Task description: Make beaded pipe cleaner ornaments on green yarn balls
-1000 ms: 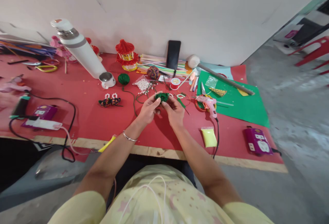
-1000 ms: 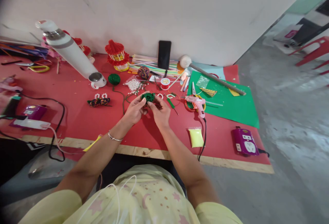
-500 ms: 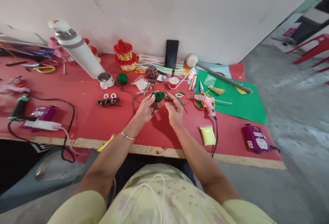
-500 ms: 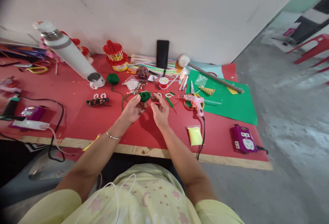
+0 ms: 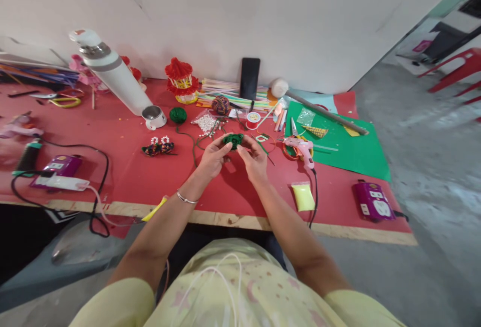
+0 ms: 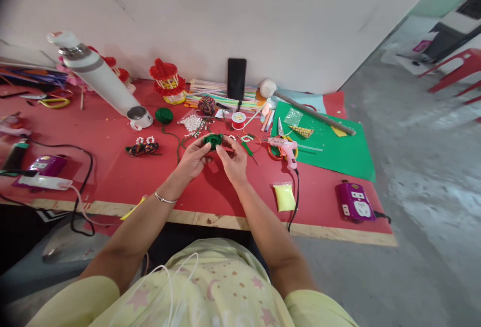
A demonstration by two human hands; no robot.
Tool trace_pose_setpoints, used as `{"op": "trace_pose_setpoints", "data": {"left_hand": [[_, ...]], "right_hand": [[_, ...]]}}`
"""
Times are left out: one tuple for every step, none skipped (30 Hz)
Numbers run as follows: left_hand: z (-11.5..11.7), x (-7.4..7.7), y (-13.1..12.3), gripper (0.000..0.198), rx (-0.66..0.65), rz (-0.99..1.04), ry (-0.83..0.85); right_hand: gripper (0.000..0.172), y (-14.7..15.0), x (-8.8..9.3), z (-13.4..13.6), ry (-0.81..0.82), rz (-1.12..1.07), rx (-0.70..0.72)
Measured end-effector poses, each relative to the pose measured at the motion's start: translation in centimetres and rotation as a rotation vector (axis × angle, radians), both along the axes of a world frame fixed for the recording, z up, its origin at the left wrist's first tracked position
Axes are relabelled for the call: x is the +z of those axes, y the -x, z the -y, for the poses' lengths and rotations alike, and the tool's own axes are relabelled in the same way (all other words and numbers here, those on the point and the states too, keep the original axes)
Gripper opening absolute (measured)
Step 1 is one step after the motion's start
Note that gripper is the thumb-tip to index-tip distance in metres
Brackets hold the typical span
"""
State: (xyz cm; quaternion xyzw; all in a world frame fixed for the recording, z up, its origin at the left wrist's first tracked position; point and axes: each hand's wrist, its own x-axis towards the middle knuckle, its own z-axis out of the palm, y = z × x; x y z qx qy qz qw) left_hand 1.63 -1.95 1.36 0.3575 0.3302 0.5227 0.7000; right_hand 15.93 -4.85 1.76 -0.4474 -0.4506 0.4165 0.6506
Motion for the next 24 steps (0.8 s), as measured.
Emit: {"op": "trace_pose_setpoints", "data": {"left_hand": [[-0.03,-0.09,-0.04,0.057,0.008,-0.002,-0.002],[-0.05,-0.15,-0.07,0.057,0.016,-0.003,-0.002],[-0.05,-0.18,-0.09,0.057,0.023,-0.005,0.0],[-0.05,-0.19,-0.1,0.058,0.028,-0.009,0.003],[-0.04,-0.17,-0.11,0.059,0.034,-0.014,0.005],[-0.03,-0.14,-0.11,0.06,0.042,-0.019,0.004],[-0.02,-0.09,-0.11,0.061,0.053,-0.025,0.002],[-0.02,-0.03,-0.1,0.061,0.064,-0.032,-0.001],[-0.03,0.02,-0.09,0.06,0.077,-0.039,-0.005],[-0.05,0.08,-0.09,0.059,0.087,-0.043,-0.01],[-0.08,0.15,-0.08,0.058,0.093,-0.046,-0.014],[-0.11,0.21,-0.08,0.058,0.098,-0.046,-0.019],[-0.14,0.26,-0.08,0.058,0.105,-0.043,-0.024],[-0.16,0.31,-0.09,0.058,0.114,-0.038,-0.029],[-0.18,0.35,-0.11,0.058,0.125,-0.032,-0.032],[-0.19,0.36,-0.14,0.057,0.137,-0.027,-0.031],[-0.18,0.37,-0.18,0.056,0.149,-0.024,-0.028],[-0.17,0.35,-0.23,0.055,0.16,-0.022,-0.023],[-0.15,0.33,-0.29,0.054,0.168,-0.022,-0.018],[-0.12,0.3,-0.36,0.054,0.173,-0.024,-0.015],[-0.08,0.27,-0.42,0.054,0.178,-0.026,-0.014],[-0.05,0.25,-0.49,0.053,0.182,-0.029,-0.014],[-0.02,0.23,-0.54,0.053,0.185,-0.033,-0.016],[0.01,0.22,-0.59,0.053,0.188,-0.037,-0.017]], "right_hand": [[0.041,-0.05,-0.07,0.0,0.005,0.034,-0.017],[0.041,-0.08,-0.15,0.01,0.01,0.061,-0.034],[0.041,-0.08,-0.21,0.02,0.014,0.077,-0.046],[0.041,-0.07,-0.25,0.03,0.016,0.086,-0.052],[0.041,-0.04,-0.26,0.04,0.018,0.09,-0.053],[0.041,-0.01,-0.25,0.05,0.02,0.092,-0.056],[0.041,0.01,-0.23,0.07,0.022,0.094,-0.06],[0.041,0.02,-0.2,0.08,0.024,0.096,-0.061],[0.042,0.03,-0.17,0.08,0.023,0.097,-0.061],[0.042,0.04,-0.16,0.08,0.021,0.096,-0.056],[0.042,0.06,-0.16,0.07,0.017,0.094,-0.047],[0.042,0.09,-0.18,0.05,0.012,0.086,-0.039],[0.041,0.14,-0.22,0.01,0.006,0.072,-0.034],[0.041,0.2,-0.27,-0.03,0.001,0.053,-0.034],[0.041,0.28,-0.33,-0.08,0.0,0.031,-0.036],[0.04,0.35,-0.39,-0.13,0.0,0.009,-0.041],[0.04,0.42,-0.46,-0.18,0.0,-0.011,-0.047],[0.04,0.47,-0.53,-0.22,0.0,-0.025,-0.051],[0.039,0.5,-0.6,-0.25,0.001,-0.031,-0.054],[0.039,0.51,-0.66,-0.26,0.005,-0.03,-0.06],[0.039,0.5,-0.71,-0.27,0.011,-0.023,-0.067],[0.039,0.48,-0.75,-0.26,0.021,-0.01,-0.075],[0.039,0.45,-0.77,-0.25,0.031,0.003,-0.082],[0.039,0.43,-0.78,-0.23,0.039,0.014,-0.089]]}}
